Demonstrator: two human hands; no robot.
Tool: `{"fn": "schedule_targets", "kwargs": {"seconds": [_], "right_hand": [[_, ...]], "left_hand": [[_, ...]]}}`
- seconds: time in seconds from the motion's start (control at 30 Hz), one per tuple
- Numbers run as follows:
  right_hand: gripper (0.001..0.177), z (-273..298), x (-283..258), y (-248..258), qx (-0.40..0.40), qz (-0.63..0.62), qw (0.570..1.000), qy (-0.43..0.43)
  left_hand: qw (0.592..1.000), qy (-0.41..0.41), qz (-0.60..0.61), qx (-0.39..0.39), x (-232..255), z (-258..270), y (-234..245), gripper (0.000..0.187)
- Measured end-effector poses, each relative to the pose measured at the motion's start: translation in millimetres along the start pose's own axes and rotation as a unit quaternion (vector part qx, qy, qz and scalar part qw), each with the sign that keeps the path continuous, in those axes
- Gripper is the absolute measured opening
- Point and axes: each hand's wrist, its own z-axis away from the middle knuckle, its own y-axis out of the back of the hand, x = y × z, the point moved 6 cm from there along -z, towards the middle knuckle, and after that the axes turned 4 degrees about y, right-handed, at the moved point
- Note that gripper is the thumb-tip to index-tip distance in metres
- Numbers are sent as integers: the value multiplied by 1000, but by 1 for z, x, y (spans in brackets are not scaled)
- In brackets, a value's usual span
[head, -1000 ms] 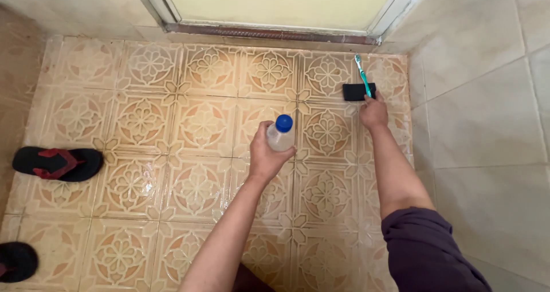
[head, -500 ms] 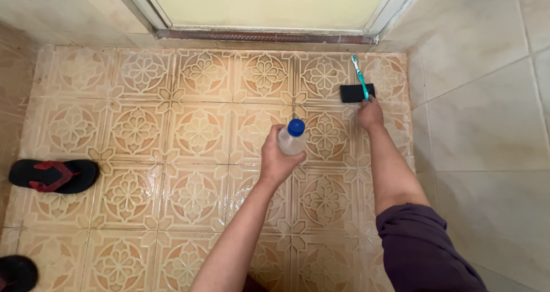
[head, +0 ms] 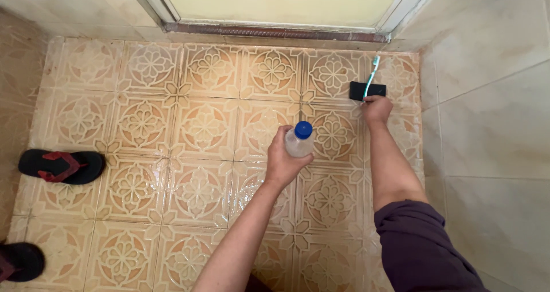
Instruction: Cleaning the floor and wall grout in a bathroom using a scrub pad and toothbrush.
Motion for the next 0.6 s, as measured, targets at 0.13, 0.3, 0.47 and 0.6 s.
{"fn": "schedule_targets", "kwargs": {"seconds": [0.13,0.3,0.47,0.6], "right_hand": [[20,14,-7,-8,4,-55,998,-39],[31,52,-11,-42,-44,-372,905,-203],[57,126,-95,-60,-236,-516,798,-201],[56,185,-138,-119,-380,-509,747,-196]], "left_hand": [[1000,-2,17,2,-3,2,-2,68],[1000,11,18,0,-6,6,7,70],[999,2,25,21,-19,18,49,69],[999,0,15,51,-30,44,109,70]]}}
